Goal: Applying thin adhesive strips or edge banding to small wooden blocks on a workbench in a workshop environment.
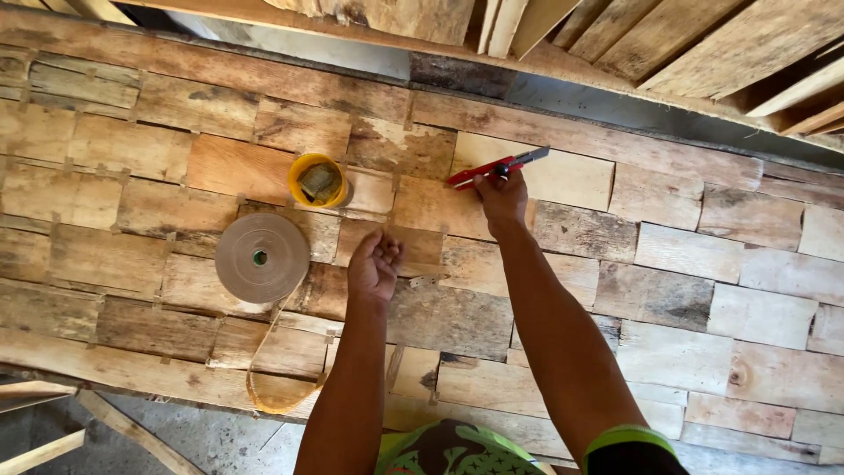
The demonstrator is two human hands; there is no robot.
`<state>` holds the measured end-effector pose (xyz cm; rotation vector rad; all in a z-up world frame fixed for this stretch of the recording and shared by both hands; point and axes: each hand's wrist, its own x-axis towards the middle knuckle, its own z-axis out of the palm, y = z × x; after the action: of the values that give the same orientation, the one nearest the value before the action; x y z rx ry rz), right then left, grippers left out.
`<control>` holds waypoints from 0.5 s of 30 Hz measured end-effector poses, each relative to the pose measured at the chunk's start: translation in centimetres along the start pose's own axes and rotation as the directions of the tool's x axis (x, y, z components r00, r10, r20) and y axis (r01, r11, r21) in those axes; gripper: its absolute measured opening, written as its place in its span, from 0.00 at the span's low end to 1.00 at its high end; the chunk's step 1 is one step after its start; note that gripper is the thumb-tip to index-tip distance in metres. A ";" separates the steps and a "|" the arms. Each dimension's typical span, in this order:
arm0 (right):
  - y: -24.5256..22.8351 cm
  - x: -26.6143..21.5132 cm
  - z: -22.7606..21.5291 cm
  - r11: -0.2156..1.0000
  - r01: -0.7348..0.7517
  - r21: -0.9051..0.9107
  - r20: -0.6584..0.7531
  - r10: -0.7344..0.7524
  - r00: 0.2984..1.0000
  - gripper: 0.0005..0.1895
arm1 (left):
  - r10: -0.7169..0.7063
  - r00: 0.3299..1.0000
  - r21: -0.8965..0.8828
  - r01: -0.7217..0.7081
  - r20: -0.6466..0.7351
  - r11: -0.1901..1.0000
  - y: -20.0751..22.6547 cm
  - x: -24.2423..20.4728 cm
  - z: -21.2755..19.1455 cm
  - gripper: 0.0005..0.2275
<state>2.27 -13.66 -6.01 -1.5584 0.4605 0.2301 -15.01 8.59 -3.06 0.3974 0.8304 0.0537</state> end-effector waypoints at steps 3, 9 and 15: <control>-0.7 1.0 1.2 0.989 0.117 -0.089 0.052 -0.113 0.992 0.18 | -0.064 0.998 0.013 0.064 -0.026 0.998 -0.5 1.2 -2.8 0.06; -4.0 0.0 1.8 0.902 0.151 -0.405 0.105 -0.118 0.988 0.18 | -0.090 0.995 -0.002 0.090 -0.050 0.996 -1.1 2.5 -3.2 0.05; -1.3 0.9 1.0 0.877 0.304 -0.372 0.188 -0.250 0.950 0.18 | -0.103 0.987 0.047 0.110 -0.121 0.993 -1.9 4.8 -3.9 0.08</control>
<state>3.72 -12.83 -5.26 -1.9712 0.0768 0.2125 -14.85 9.03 -9.54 0.4029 0.9701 -0.0452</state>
